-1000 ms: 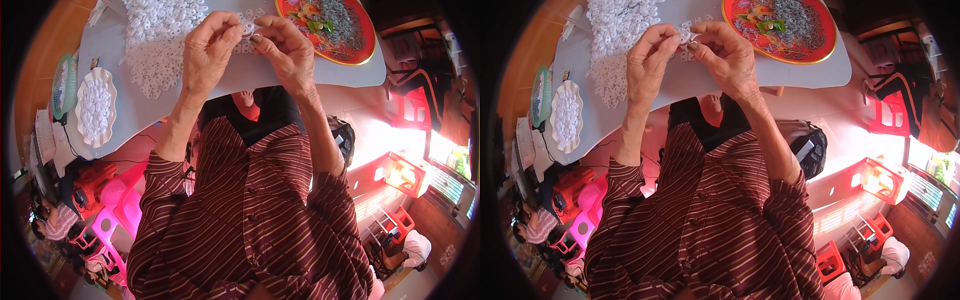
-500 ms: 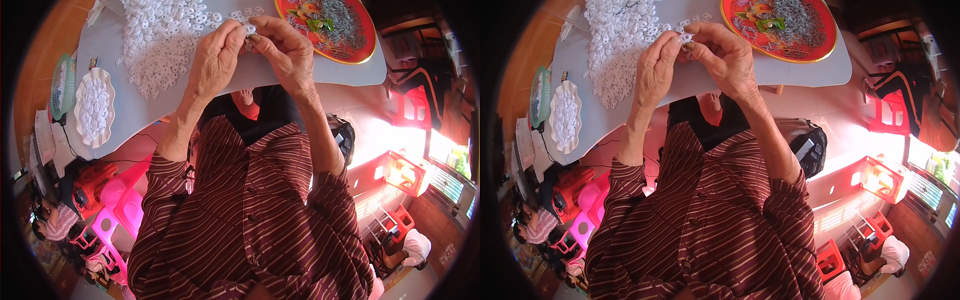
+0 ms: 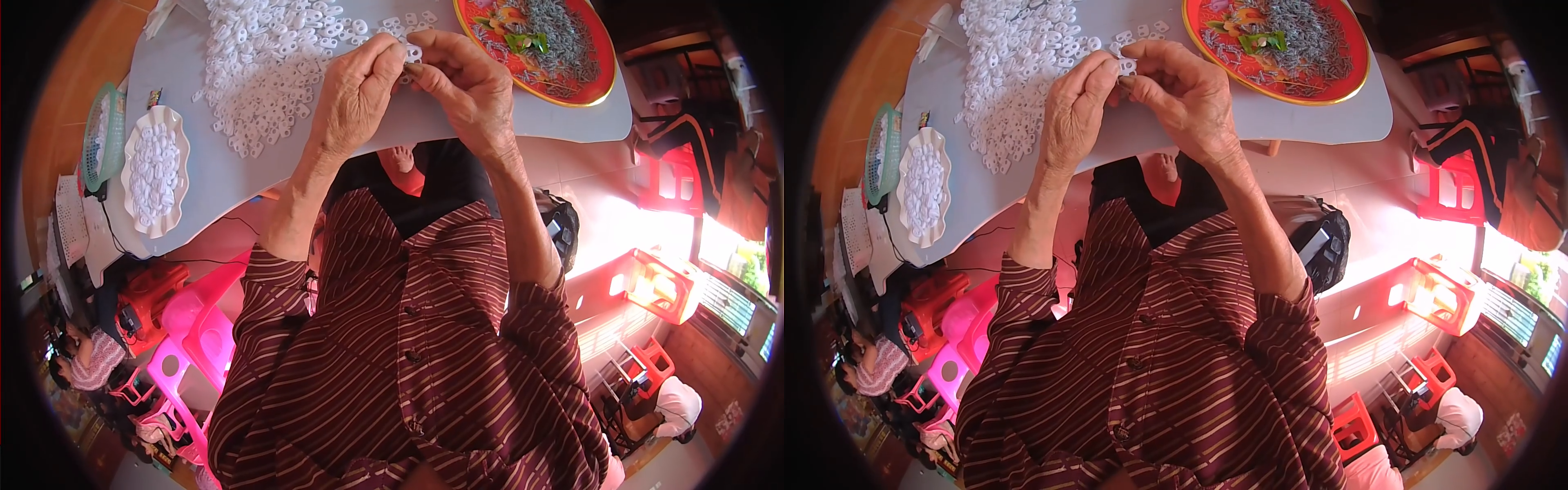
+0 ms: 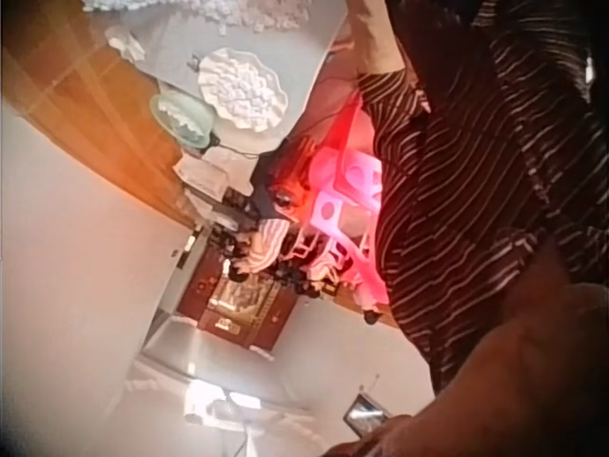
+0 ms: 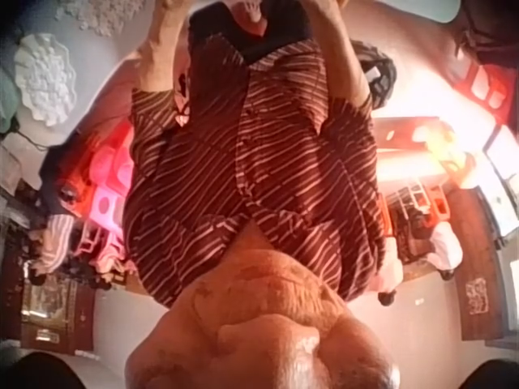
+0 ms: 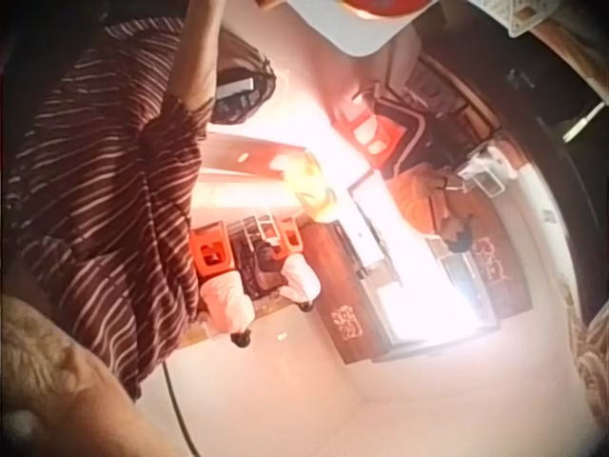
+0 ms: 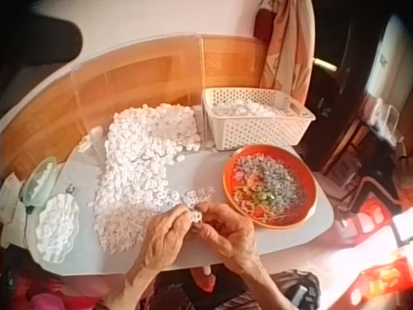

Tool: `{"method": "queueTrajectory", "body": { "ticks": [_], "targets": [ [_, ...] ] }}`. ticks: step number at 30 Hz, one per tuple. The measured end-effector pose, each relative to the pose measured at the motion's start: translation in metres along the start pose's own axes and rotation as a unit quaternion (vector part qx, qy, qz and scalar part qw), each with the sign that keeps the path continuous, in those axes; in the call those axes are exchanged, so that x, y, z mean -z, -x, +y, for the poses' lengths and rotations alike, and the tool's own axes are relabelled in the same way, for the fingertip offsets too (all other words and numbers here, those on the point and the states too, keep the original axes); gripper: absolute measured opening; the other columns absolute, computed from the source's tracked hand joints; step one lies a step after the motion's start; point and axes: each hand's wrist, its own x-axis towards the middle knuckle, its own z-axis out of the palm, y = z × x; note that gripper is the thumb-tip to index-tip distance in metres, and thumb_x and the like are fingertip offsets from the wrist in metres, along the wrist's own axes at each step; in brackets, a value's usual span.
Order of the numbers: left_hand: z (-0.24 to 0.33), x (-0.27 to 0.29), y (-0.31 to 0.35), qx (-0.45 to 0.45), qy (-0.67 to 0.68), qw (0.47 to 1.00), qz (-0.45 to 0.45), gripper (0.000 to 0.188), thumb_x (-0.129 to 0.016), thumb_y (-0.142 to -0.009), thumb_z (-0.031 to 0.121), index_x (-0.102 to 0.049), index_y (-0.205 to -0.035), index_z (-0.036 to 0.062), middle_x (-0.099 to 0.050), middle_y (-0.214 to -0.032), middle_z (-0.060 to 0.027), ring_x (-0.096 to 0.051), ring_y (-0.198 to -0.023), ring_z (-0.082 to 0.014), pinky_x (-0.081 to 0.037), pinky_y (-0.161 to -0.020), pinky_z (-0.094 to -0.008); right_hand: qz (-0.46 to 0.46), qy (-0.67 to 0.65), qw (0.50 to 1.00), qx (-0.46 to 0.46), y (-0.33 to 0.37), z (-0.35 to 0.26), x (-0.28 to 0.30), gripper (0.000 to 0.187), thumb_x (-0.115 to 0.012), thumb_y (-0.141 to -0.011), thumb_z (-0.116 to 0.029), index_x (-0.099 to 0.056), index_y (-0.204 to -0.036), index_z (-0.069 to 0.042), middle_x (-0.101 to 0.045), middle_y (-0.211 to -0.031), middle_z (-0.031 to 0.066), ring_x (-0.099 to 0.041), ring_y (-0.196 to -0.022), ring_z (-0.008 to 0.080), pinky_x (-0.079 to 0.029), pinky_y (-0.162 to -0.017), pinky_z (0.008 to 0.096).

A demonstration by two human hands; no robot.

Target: The recorder is manually assembling small white plastic components by fitting them together at a table.

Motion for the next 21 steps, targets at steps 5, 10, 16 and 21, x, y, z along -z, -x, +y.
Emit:
{"method": "queueTrajectory", "body": {
  "ticks": [5,10,16,21],
  "targets": [
    [0.000,0.000,0.000,-0.007,0.003,1.000,0.006,0.022,-0.047,-0.094,0.022,-0.051,-0.089,0.0011,-0.050,-0.066,-0.0129,-0.044,-0.057,-0.0202,-0.042,-0.056,-0.0320,-0.025,-0.002,0.999,0.019,-0.001,0.000,-0.002,0.027,-0.065,-0.081,0.000,-0.056,-0.107,0.002,-0.059,-0.080,0.0016,-0.060,-0.075,0.0074,-0.050,-0.070,0.0207],
    [0.001,-0.002,0.001,-0.015,0.005,1.000,0.004,0.021,-0.047,-0.093,0.021,-0.051,-0.088,0.0003,-0.050,-0.066,-0.0140,-0.044,-0.058,-0.0204,-0.042,-0.057,-0.0320,-0.008,0.114,0.991,0.062,0.000,0.004,-0.003,0.025,-0.066,-0.080,0.000,-0.056,-0.103,0.002,-0.061,-0.075,0.0036,-0.060,-0.070,0.0076,-0.050,-0.065,0.0214],
    [0.000,-0.002,0.006,-0.026,0.003,1.000,0.013,0.019,-0.046,-0.092,0.017,-0.050,-0.085,-0.0003,-0.050,-0.066,-0.0148,-0.046,-0.058,-0.0217,-0.042,-0.058,-0.0331,-0.010,0.165,0.983,0.079,0.004,-0.009,-0.008,0.019,-0.064,-0.080,0.001,-0.055,-0.097,0.002,-0.062,-0.072,0.0057,-0.060,-0.067,0.0090,-0.049,-0.062,0.0224],
    [-0.005,-0.003,0.007,-0.039,-0.021,0.999,0.013,0.024,-0.046,-0.092,0.019,-0.053,-0.095,-0.0035,-0.046,-0.062,-0.0112,-0.044,-0.057,-0.0178,-0.040,-0.056,-0.0304,-0.021,0.183,0.979,0.091,0.005,-0.006,-0.006,0.016,-0.061,-0.081,0.002,-0.054,-0.095,0.002,-0.063,-0.071,0.0066,-0.059,-0.064,0.0089,-0.048,-0.060,0.0226]
  ]
}}
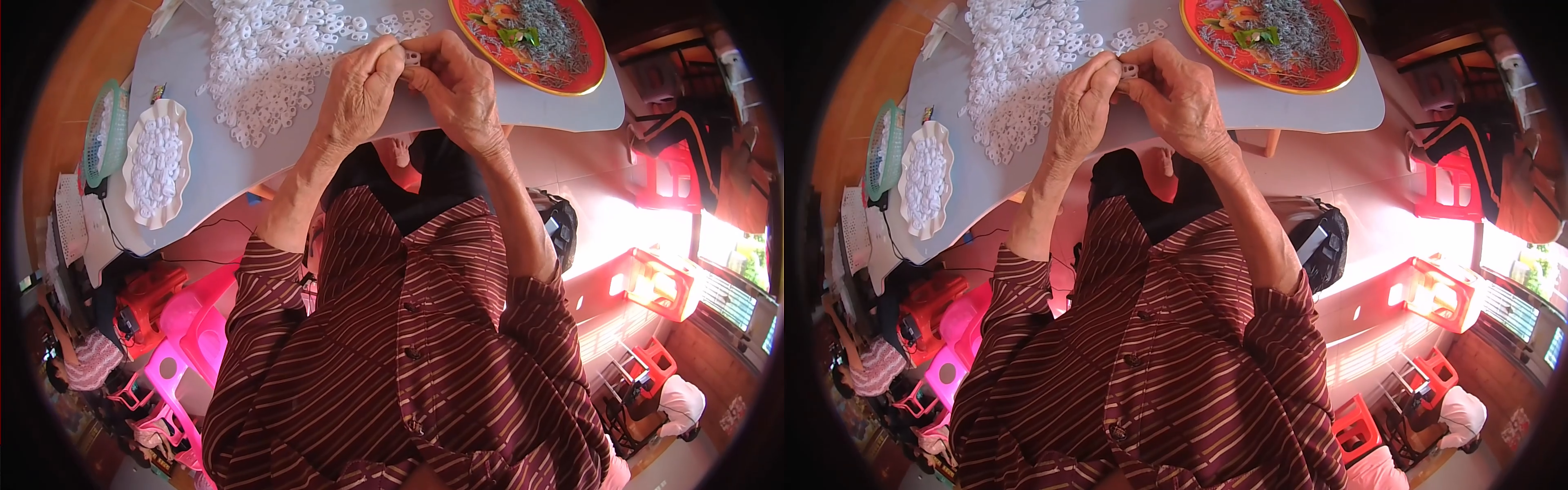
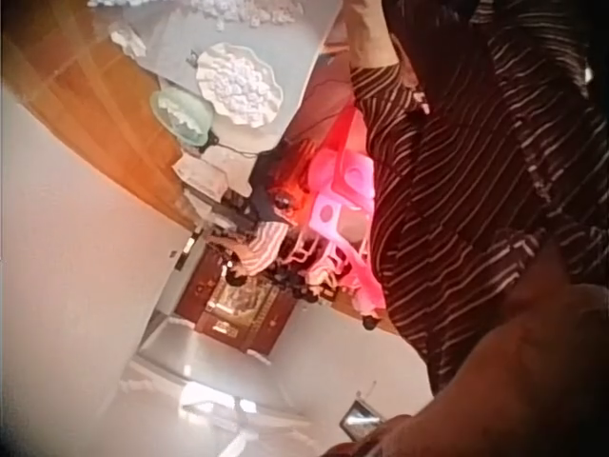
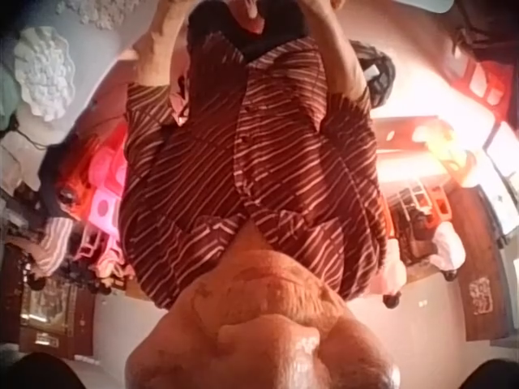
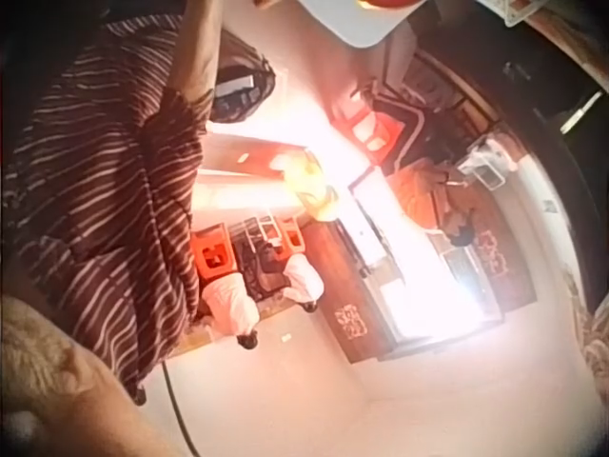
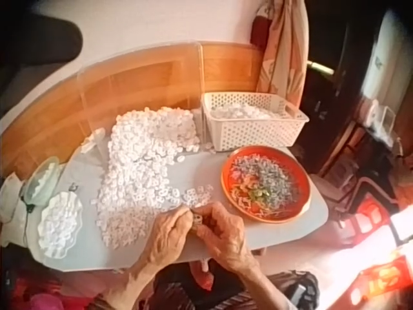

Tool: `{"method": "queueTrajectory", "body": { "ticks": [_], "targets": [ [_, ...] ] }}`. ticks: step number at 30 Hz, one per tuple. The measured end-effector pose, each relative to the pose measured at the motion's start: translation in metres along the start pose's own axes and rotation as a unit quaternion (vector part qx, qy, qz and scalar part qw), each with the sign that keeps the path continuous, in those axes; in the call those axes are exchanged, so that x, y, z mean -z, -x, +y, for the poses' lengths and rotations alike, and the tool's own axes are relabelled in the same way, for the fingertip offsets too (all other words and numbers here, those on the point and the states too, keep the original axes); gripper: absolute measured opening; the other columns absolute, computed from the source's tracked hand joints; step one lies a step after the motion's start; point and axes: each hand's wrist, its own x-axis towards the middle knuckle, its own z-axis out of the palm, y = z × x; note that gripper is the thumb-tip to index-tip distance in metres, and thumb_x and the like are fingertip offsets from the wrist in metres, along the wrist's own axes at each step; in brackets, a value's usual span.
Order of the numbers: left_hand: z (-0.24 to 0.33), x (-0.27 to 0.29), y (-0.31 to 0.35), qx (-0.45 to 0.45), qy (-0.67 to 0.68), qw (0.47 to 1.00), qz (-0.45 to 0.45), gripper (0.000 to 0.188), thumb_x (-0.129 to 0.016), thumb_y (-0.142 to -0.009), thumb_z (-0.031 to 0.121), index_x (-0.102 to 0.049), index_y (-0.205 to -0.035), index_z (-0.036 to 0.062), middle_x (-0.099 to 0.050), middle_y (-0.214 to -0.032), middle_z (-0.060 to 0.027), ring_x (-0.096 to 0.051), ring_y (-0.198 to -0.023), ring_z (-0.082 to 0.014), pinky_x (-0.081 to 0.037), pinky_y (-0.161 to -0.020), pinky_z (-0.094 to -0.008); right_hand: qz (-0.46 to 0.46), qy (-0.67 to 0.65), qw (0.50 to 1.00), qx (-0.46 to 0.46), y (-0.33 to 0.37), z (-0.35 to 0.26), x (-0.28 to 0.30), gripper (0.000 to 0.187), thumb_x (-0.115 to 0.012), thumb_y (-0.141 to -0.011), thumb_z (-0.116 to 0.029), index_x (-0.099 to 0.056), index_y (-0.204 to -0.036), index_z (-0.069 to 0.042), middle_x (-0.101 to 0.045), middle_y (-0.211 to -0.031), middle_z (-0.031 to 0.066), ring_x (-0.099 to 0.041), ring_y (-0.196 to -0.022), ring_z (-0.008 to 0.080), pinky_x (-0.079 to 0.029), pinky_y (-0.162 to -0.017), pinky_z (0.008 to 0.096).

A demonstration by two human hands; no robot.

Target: The recorder is manually assembling small white plastic components by fitting them together at a table.

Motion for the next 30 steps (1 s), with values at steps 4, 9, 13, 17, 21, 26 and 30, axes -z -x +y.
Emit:
{"method": "queueTrajectory", "body": {
  "ticks": [4,9,13,17,21,26,30],
  "targets": [
    [0.002,-0.001,-0.001,-0.010,0.016,1.000,0.007,0.022,-0.044,-0.091,0.018,-0.051,-0.089,-0.0023,-0.050,-0.065,-0.0142,-0.048,-0.058,-0.0205,-0.042,-0.058,-0.0324,0.007,-0.007,1.000,0.002,0.001,-0.003,-0.001,0.014,-0.061,-0.081,0.001,-0.055,-0.094,0.002,-0.064,-0.072,0.0076,-0.057,-0.062,0.0082,-0.047,-0.057,0.0225],
    [0.005,0.002,-0.006,0.012,0.054,0.998,-0.044,0.022,-0.044,-0.090,0.019,-0.051,-0.086,-0.0007,-0.052,-0.064,-0.0148,-0.050,-0.057,-0.0201,-0.043,-0.058,-0.0324,0.014,0.011,1.000,0.019,-0.001,0.000,0.002,0.013,-0.062,-0.082,0.000,-0.055,-0.092,0.002,-0.064,-0.071,0.0076,-0.058,-0.062,0.0076,-0.047,-0.057,0.0218],
    [0.004,0.000,-0.008,0.049,0.086,0.995,-0.034,0.024,-0.043,-0.092,0.020,-0.051,-0.085,-0.0016,-0.050,-0.063,-0.0122,-0.046,-0.057,-0.0176,-0.042,-0.057,-0.0303,0.022,-0.027,0.999,0.000,-0.004,0.004,0.002,0.013,-0.063,-0.083,-0.002,-0.057,-0.094,0.002,-0.065,-0.071,0.0061,-0.058,-0.064,0.0072,-0.047,-0.058,0.0209],
    [0.011,-0.001,-0.008,0.061,0.091,0.994,-0.001,0.025,-0.045,-0.094,0.021,-0.050,-0.084,-0.0014,-0.049,-0.065,-0.0100,-0.045,-0.059,-0.0167,-0.040,-0.057,-0.0304,0.015,-0.099,0.994,-0.038,-0.006,0.002,0.002,0.016,-0.062,-0.086,-0.006,-0.059,-0.098,0.004,-0.064,-0.076,0.0055,-0.057,-0.067,0.0073,-0.047,-0.060,0.0206],
    [0.017,0.002,-0.001,0.034,0.109,0.993,0.027,0.024,-0.045,-0.095,0.020,-0.051,-0.083,0.0007,-0.047,-0.062,-0.0060,-0.045,-0.059,-0.0139,-0.038,-0.055,-0.0290,-0.007,-0.192,0.977,-0.088,-0.009,-0.004,0.001,0.017,-0.057,-0.090,-0.006,-0.058,-0.101,0.006,-0.062,-0.082,0.0054,-0.057,-0.071,0.0088,-0.047,-0.064,0.0209],
    [0.010,0.013,0.006,0.053,0.172,0.979,0.099,0.029,-0.045,-0.096,0.022,-0.052,-0.078,0.0009,-0.045,-0.060,-0.0004,-0.040,-0.056,-0.0081,-0.035,-0.051,-0.0245,-0.005,-0.020,0.999,-0.034,-0.064,-0.026,0.016,0.017,-0.055,-0.090,-0.007,-0.058,-0.100,0.006,-0.061,-0.083,0.0045,-0.059,-0.072,0.0091,-0.049,-0.063,0.0227],
    [0.022,0.011,0.008,0.092,0.186,0.976,0.072,0.029,-0.042,-0.095,0.018,-0.051,-0.073,-0.0003,-0.048,-0.066,-0.0028,-0.044,-0.064,-0.0089,-0.038,-0.062,-0.0239,0.183,0.063,0.976,0.097,-0.176,-0.028,0.096,0.015,-0.059,-0.086,-0.011,-0.063,-0.094,0.001,-0.057,-0.068,-0.0005,-0.051,-0.056,0.0074,-0.042,-0.050,0.0209]
  ]
}}
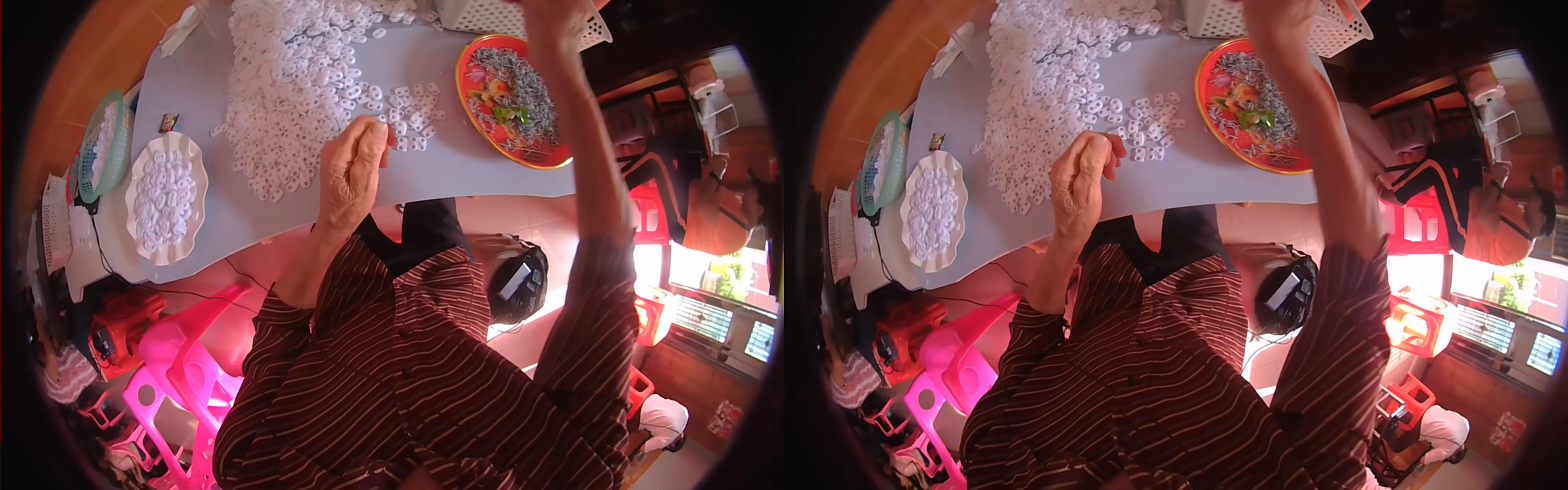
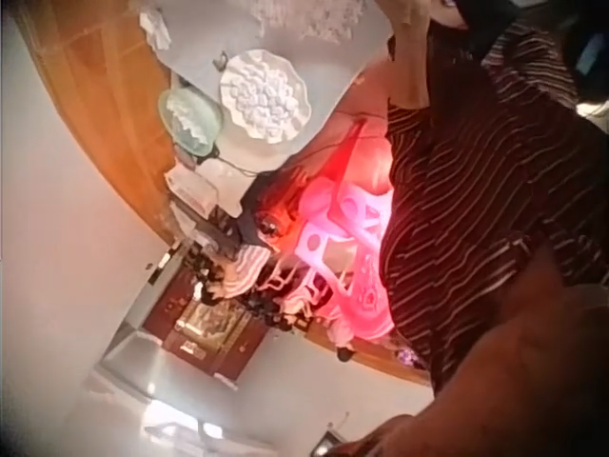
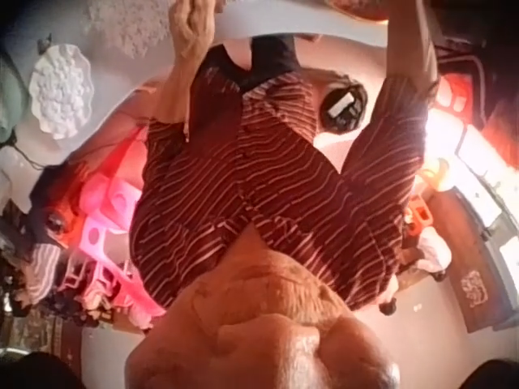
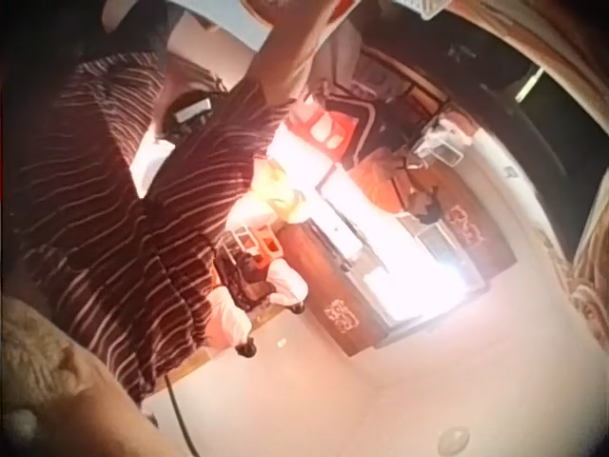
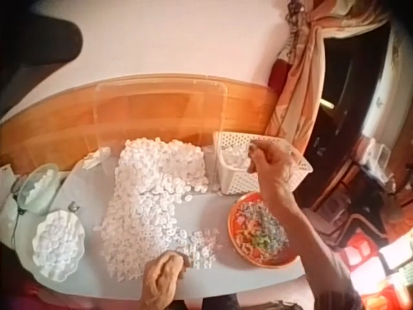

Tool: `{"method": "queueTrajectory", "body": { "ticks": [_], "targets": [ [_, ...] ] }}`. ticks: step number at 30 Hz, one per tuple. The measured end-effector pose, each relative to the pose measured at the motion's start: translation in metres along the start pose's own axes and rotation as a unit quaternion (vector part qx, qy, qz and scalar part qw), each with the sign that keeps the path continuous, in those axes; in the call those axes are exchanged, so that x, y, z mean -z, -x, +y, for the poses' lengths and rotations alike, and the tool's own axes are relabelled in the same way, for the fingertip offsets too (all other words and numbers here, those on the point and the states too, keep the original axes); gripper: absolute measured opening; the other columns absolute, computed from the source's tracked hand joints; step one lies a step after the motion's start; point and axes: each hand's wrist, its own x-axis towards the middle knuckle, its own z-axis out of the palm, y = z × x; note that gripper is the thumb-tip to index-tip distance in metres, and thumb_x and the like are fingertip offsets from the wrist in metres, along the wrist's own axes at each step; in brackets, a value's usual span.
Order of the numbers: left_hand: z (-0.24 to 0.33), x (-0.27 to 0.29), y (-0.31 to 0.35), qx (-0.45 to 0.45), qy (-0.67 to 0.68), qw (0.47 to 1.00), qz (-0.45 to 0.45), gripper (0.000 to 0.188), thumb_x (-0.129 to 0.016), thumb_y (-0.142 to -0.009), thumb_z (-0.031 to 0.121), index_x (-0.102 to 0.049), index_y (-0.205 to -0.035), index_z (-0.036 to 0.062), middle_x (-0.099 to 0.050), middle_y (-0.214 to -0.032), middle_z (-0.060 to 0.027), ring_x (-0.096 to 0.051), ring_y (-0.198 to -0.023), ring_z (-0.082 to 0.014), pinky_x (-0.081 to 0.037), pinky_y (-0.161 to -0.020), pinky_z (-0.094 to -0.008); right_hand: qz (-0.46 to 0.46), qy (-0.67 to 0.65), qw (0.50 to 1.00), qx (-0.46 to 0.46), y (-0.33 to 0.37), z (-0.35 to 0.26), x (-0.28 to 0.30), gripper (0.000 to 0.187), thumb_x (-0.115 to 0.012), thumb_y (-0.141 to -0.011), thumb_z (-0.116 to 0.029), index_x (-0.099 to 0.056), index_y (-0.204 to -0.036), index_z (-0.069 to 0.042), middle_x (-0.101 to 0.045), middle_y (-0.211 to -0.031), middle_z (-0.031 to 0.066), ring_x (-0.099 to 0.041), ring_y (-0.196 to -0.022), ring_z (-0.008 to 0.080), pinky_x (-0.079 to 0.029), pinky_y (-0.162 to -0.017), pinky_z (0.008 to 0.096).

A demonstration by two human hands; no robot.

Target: The recorder is manually assembling small white plastic components by fitting them together at a table.

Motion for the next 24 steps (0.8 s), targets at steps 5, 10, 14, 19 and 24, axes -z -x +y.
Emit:
{"method": "queueTrajectory", "body": {
  "ticks": [5,10,14,19,24],
  "targets": [
    [-0.017,0.014,0.019,0.003,0.069,0.997,0.033,0.029,-0.044,-0.094,0.018,-0.053,-0.075,-0.0003,-0.047,-0.063,0.0005,-0.040,-0.058,-0.0062,-0.033,-0.052,-0.0223,-0.075,0.477,0.866,0.133,-0.044,0.036,-0.008,0.015,-0.062,-0.081,-0.014,-0.064,-0.080,0.001,-0.059,-0.066,0.0086,-0.054,-0.053,0.0179,-0.043,-0.052,0.0302],
    [-0.016,0.009,0.014,0.016,0.108,0.993,0.034,0.029,-0.044,-0.094,0.019,-0.054,-0.075,0.0003,-0.048,-0.066,0.0006,-0.041,-0.059,-0.0057,-0.033,-0.053,-0.0215,-0.318,0.213,0.917,0.115,0.039,-0.016,-0.048,0.011,-0.060,-0.077,-0.010,-0.063,-0.079,0.000,-0.062,-0.074,0.0163,-0.062,-0.067,0.0294,-0.047,-0.060,0.0375],
    [-0.019,0.011,0.014,0.047,0.105,0.993,0.031,0.029,-0.045,-0.094,0.021,-0.054,-0.075,0.0013,-0.046,-0.063,0.0017,-0.039,-0.058,-0.0045,-0.032,-0.053,-0.0208,-0.439,0.243,0.860,0.096,0.074,0.027,-0.055,0.014,-0.058,-0.079,-0.013,-0.067,-0.086,-0.005,-0.064,-0.072,0.0129,-0.062,-0.068,0.0275,-0.049,-0.066,0.0350],
    [-0.021,0.012,0.016,0.067,0.092,0.993,0.020,0.029,-0.046,-0.094,0.022,-0.054,-0.075,0.0023,-0.043,-0.060,0.0031,-0.036,-0.057,-0.0036,-0.031,-0.052,-0.0204,-0.461,0.207,0.861,0.065,0.085,0.024,-0.076,0.015,-0.058,-0.079,-0.014,-0.067,-0.086,-0.006,-0.064,-0.074,0.0140,-0.063,-0.071,0.0297,-0.049,-0.069,0.0374],
    [-0.020,0.013,0.017,0.072,0.091,0.993,0.014,0.030,-0.047,-0.095,0.023,-0.053,-0.074,0.0018,-0.042,-0.059,0.0033,-0.036,-0.056,-0.0033,-0.030,-0.051,-0.0204,-0.460,0.227,0.856,0.070,0.085,0.019,-0.078,0.016,-0.057,-0.080,-0.014,-0.067,-0.087,-0.005,-0.065,-0.076,0.0147,-0.063,-0.075,0.0307,-0.049,-0.072,0.0387]
  ]
}}
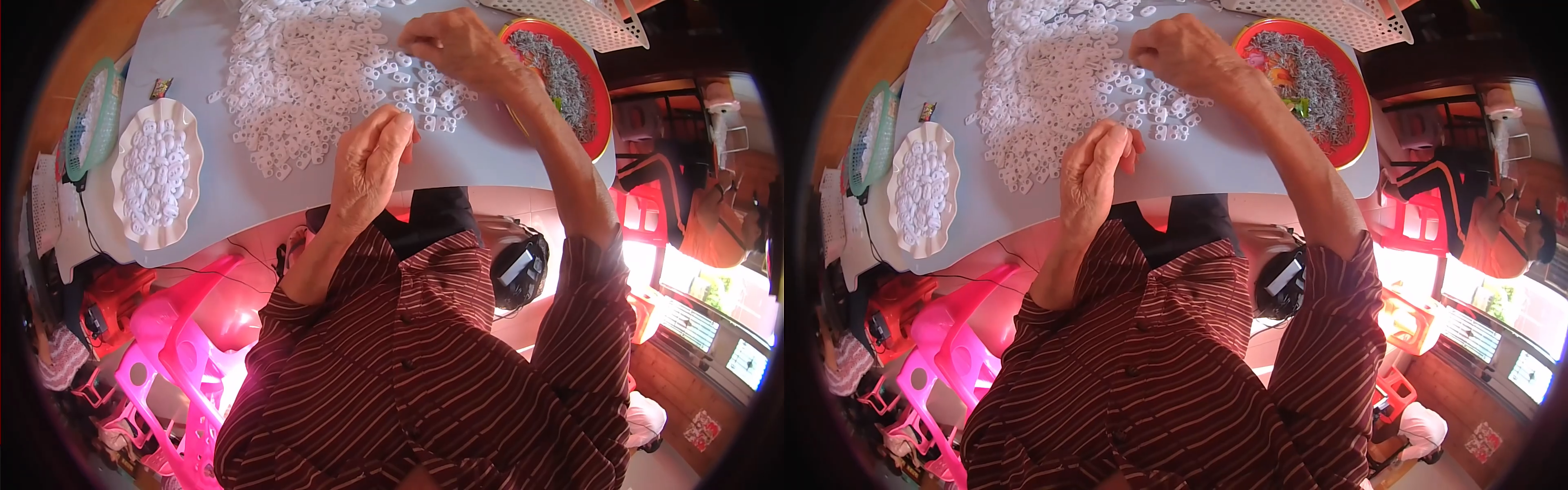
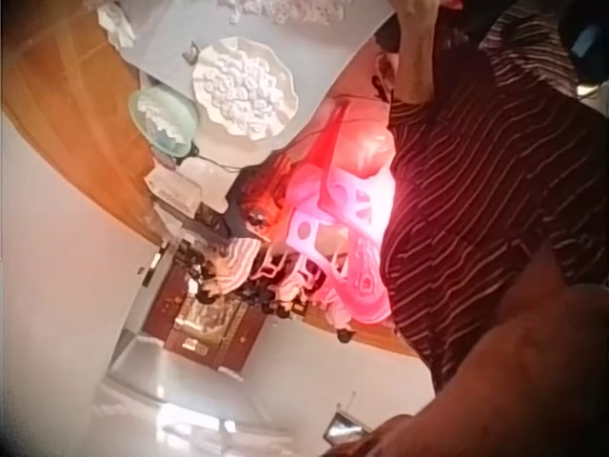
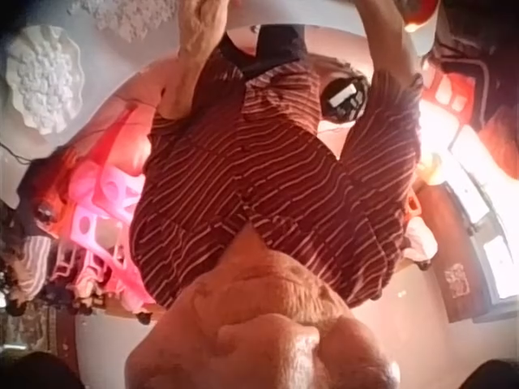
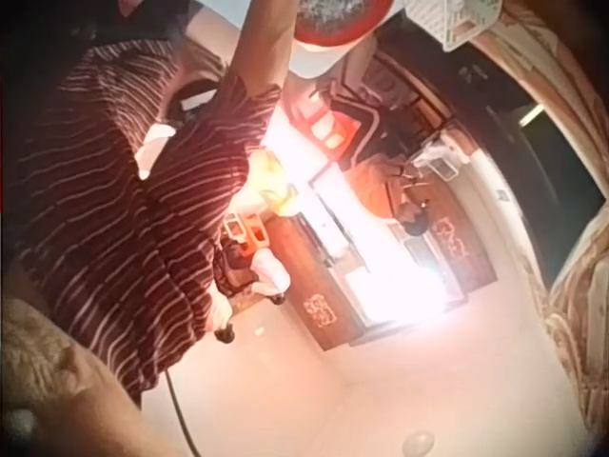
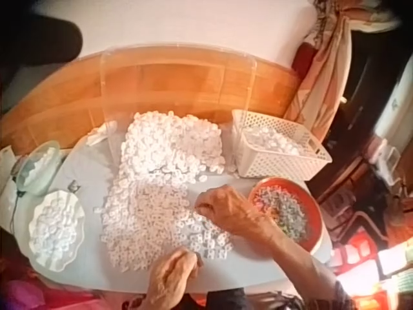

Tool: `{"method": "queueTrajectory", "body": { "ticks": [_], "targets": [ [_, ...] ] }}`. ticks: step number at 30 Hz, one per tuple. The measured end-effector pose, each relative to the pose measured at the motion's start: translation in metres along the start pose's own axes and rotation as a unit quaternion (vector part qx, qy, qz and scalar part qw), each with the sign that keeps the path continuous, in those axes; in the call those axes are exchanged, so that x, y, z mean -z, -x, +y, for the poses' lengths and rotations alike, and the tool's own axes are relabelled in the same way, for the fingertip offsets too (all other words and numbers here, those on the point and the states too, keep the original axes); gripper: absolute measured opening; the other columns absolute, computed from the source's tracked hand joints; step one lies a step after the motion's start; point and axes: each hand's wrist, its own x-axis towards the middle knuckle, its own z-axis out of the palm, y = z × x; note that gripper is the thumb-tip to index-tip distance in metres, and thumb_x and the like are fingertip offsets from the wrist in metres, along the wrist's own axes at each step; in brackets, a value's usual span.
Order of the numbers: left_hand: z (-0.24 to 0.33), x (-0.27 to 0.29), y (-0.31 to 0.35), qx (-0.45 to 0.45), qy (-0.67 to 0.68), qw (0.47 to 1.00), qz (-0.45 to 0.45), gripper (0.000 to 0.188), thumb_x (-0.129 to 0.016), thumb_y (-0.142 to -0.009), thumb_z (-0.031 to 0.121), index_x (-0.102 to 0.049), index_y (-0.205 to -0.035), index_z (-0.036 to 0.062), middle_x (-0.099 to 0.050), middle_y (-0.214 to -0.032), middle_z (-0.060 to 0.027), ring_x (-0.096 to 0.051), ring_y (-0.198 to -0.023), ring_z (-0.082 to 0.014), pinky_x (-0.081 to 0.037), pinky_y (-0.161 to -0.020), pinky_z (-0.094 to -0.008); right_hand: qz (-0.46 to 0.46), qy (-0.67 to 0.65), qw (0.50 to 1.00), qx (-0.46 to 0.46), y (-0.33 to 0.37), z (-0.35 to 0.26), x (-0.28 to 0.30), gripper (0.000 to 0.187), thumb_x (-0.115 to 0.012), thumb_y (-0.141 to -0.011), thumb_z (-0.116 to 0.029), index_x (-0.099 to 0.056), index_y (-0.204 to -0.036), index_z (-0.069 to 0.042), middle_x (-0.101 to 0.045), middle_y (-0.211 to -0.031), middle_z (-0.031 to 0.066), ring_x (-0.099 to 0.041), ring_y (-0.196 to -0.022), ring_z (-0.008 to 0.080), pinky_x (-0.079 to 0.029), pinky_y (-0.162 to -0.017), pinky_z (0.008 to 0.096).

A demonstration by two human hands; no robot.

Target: The recorder is manually assembling small white plastic components by fitting them together at a table.

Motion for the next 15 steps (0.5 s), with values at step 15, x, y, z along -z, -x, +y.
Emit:
{"method": "queueTrajectory", "body": {
  "ticks": [15],
  "targets": [
    [0.006,-0.008,-0.002,0.000,-0.098,0.995,-0.009,0.029,-0.045,-0.093,0.021,-0.052,-0.073,0.0003,-0.048,-0.064,-0.0014,-0.042,-0.062,-0.0088,-0.034,-0.058,-0.0245,0.009,0.076,0.996,0.046,0.012,0.019,-0.001,0.015,-0.059,-0.073,-0.007,-0.066,-0.083,0.001,-0.065,-0.075,0.0155,-0.064,-0.072,0.0292,-0.050,-0.070,0.0350]
  ]
}}
